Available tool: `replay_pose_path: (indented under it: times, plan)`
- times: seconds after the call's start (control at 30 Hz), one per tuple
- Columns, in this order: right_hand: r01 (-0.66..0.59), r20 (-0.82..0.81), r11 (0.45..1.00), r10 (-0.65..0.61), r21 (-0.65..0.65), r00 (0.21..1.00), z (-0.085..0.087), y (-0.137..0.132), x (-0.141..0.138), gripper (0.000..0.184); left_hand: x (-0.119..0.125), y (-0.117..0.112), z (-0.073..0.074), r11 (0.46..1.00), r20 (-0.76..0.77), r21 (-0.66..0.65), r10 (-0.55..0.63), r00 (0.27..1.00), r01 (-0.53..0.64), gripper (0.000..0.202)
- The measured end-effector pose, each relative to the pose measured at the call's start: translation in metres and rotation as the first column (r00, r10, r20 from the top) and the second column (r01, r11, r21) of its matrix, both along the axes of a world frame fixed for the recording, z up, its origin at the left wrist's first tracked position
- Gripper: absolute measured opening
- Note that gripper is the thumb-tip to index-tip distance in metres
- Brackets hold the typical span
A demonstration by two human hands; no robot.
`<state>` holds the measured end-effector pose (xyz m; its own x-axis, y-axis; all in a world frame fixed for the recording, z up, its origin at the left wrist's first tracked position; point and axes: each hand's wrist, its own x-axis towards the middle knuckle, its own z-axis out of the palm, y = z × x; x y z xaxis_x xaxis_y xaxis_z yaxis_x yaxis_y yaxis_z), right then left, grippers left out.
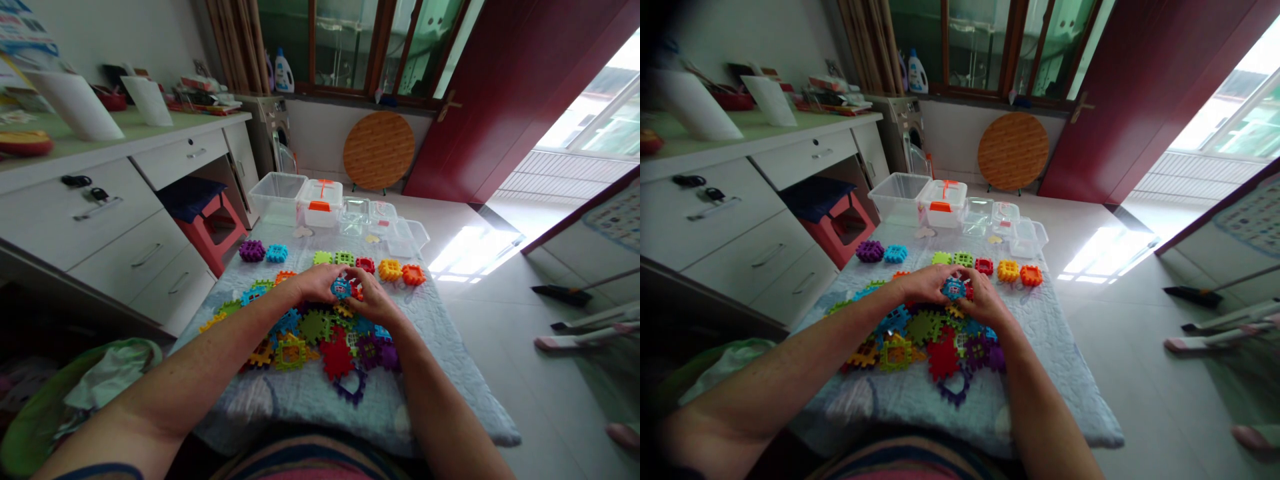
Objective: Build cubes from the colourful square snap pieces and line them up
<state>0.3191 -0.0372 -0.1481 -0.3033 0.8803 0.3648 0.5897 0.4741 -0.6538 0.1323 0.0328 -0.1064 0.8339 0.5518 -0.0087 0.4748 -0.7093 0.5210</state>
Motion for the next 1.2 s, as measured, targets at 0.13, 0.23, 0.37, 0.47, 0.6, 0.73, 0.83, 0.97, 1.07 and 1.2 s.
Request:
replay_pose_path:
  times: [0.13, 0.23, 0.37, 0.47, 0.6, 0.73, 0.83, 0.97, 1.07, 1.2]
  plan:
    - [-0.026, -0.016, 0.999, 0.026, -0.021, 1.0, -0.002, 0.001, 0.003, 0.061, 0.001, -0.002, 0.003, 0.999, -0.049, -0.015, 0.041, 0.998, -0.042, 0.072]
    - [0.023, -0.028, 0.998, -0.025, -0.063, 0.999, -0.001, 0.003, 0.005, 0.056, 0.004, -0.004, 0.004, 0.997, -0.114, 0.001, 0.081, 0.99, -0.081, 0.077]
    - [0.153, -0.052, 0.978, -0.162, -0.143, 0.985, 0.001, 0.007, 0.012, 0.049, 0.008, -0.004, 0.003, 0.991, -0.202, 0.064, 0.131, 0.97, -0.121, 0.083]
    - [0.251, -0.037, 0.95, -0.262, -0.185, 0.964, 0.001, 0.011, 0.018, 0.045, 0.011, -0.004, 0.002, 0.984, -0.258, 0.118, 0.161, 0.953, -0.134, 0.077]
    - [0.328, 0.026, 0.923, -0.329, -0.199, 0.944, 0.002, 0.012, 0.023, 0.038, 0.014, -0.005, 0.005, 0.975, -0.334, 0.188, 0.181, 0.925, -0.123, 0.064]
    - [0.345, 0.05, 0.915, -0.343, -0.211, 0.938, 0.004, 0.011, 0.023, 0.033, 0.017, -0.006, 0.008, 0.972, -0.39, 0.209, 0.179, 0.903, -0.103, 0.05]
    - [0.338, 0.046, 0.912, -0.337, -0.233, 0.94, 0.008, 0.01, 0.025, 0.033, 0.02, -0.005, 0.008, 0.975, -0.398, 0.201, 0.166, 0.902, -0.091, 0.049]
    - [0.312, 0.101, 0.911, -0.296, -0.268, 0.95, 0.018, 0.007, 0.032, 0.032, 0.023, -0.002, 0.005, 0.974, -0.395, 0.212, 0.162, 0.904, -0.081, 0.055]
    - [0.277, 0.176, 0.915, -0.233, -0.292, 0.956, 0.026, -0.001, 0.038, 0.031, 0.024, 0.001, 0.002, 0.972, -0.383, 0.218, 0.168, 0.908, -0.088, 0.058]
    - [0.288, 0.241, 0.912, -0.221, -0.291, 0.945, 0.023, -0.015, 0.047, 0.03, 0.026, 0.003, 0.0, 0.975, -0.386, 0.197, 0.171, 0.907, -0.1, 0.057]
